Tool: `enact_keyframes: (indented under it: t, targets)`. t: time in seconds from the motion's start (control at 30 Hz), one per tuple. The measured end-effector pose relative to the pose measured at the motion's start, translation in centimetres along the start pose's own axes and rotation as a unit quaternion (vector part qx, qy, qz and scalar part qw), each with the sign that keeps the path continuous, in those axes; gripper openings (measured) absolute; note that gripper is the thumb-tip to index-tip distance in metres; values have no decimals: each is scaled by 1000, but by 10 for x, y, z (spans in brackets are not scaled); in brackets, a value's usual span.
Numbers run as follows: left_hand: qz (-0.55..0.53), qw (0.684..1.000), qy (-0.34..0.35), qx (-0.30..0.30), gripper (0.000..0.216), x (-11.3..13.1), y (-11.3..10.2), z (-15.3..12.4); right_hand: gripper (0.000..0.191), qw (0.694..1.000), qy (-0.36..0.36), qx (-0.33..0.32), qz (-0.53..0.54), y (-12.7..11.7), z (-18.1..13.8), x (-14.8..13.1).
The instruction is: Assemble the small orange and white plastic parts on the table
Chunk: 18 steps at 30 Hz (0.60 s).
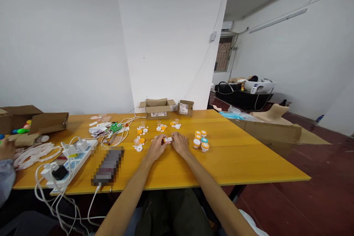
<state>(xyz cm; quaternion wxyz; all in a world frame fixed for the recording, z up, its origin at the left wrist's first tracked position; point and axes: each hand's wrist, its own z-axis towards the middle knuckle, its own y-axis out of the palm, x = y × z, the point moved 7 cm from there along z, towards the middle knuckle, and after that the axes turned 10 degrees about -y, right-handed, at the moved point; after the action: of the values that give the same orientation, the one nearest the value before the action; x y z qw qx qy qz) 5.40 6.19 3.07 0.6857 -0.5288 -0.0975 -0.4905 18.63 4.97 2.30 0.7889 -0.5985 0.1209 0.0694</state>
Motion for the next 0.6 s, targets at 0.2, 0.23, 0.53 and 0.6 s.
enact_keyframes:
  t: [0.2,0.23,0.53,0.6]
  targets:
    - [7,1000,2,-6,16,0,1,1,27,1000,-18,11,22,7,14,4]
    - [9,1000,3,-7,16,-1,1,0,27,999,-18,9,25,7,15,4]
    - [7,1000,1,-19,15,1,2,-1,30,999,-16,-1,39,5,11,5]
    - [6,1000,0,-18,14,1,2,-1,28,999,-22,-1,36,5,12,4]
